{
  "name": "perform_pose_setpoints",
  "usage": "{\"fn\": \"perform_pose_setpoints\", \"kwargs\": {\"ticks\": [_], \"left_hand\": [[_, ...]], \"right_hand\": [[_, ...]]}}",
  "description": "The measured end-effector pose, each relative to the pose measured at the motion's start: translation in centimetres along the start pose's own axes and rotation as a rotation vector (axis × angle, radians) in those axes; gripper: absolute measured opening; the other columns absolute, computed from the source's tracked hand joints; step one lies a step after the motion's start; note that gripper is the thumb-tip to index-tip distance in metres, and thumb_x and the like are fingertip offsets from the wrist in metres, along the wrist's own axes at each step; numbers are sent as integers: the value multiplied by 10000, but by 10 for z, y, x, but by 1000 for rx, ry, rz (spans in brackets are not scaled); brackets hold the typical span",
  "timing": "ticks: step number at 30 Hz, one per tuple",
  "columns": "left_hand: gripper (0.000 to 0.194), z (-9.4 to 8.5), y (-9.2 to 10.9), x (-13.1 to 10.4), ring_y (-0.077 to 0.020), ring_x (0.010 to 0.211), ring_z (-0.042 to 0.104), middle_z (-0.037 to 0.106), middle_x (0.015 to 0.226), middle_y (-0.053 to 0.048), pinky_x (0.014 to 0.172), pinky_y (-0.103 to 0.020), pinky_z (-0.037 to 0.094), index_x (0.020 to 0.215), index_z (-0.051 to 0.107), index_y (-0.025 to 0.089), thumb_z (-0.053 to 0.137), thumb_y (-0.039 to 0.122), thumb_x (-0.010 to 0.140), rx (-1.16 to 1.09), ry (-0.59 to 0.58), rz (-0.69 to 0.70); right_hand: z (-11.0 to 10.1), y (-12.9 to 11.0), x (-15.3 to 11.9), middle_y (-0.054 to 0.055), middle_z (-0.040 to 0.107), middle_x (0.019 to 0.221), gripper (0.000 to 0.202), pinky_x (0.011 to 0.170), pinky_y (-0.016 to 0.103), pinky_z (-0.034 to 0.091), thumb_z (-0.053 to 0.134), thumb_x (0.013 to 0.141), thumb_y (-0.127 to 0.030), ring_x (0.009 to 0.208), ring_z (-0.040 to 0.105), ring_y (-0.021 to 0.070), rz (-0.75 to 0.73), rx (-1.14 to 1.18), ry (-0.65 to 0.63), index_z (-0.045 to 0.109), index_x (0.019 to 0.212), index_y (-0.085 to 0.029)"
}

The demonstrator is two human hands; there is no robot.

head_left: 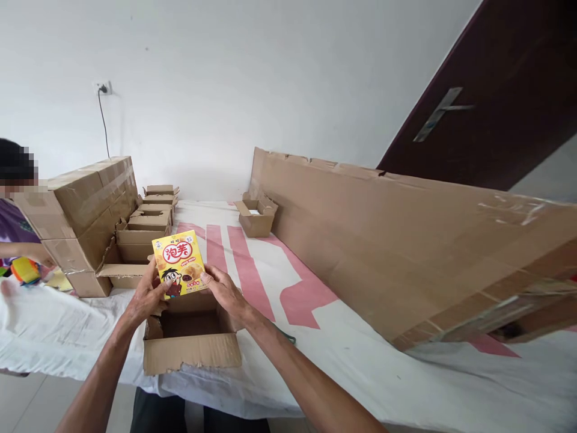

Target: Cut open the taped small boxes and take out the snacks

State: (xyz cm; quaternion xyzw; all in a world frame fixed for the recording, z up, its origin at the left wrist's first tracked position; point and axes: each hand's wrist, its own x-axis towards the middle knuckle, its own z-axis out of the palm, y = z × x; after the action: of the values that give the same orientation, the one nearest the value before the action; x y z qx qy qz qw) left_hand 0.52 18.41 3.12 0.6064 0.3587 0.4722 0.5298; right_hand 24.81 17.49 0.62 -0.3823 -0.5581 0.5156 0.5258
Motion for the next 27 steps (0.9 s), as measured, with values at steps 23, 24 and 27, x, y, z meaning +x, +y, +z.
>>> {"fn": "perform_pose_setpoints", "kwargs": {"ticks": [23,24,27], "left_hand": [[1011,-13,-9,38,-316,1058,785,816,1295,-147,697,-297,621,1617,563,239,964,475,719,106,33,-135],[1004,-14,-10,39,-312,1049,785,815,1290,-142,676,-289,613,1609,569,244,956,476,713,122,45,-152],[982,-14,-14,41,-315,1032,792,819,1262,-138,666,-295,612,1569,600,242,954,475,684,134,66,-180]], "right_hand": [[2,19,51,82,825,987,439,844,389,640,747,907,-605,951,752,287,94,-155,-15,809,1054,-195],[2,21,52,82,822,982,426,823,378,636,749,911,-591,936,747,279,109,-170,-14,805,1054,-193],[2,26,57,81,813,967,370,812,350,615,757,916,-547,921,726,264,134,-228,1,790,1009,-190]]}}
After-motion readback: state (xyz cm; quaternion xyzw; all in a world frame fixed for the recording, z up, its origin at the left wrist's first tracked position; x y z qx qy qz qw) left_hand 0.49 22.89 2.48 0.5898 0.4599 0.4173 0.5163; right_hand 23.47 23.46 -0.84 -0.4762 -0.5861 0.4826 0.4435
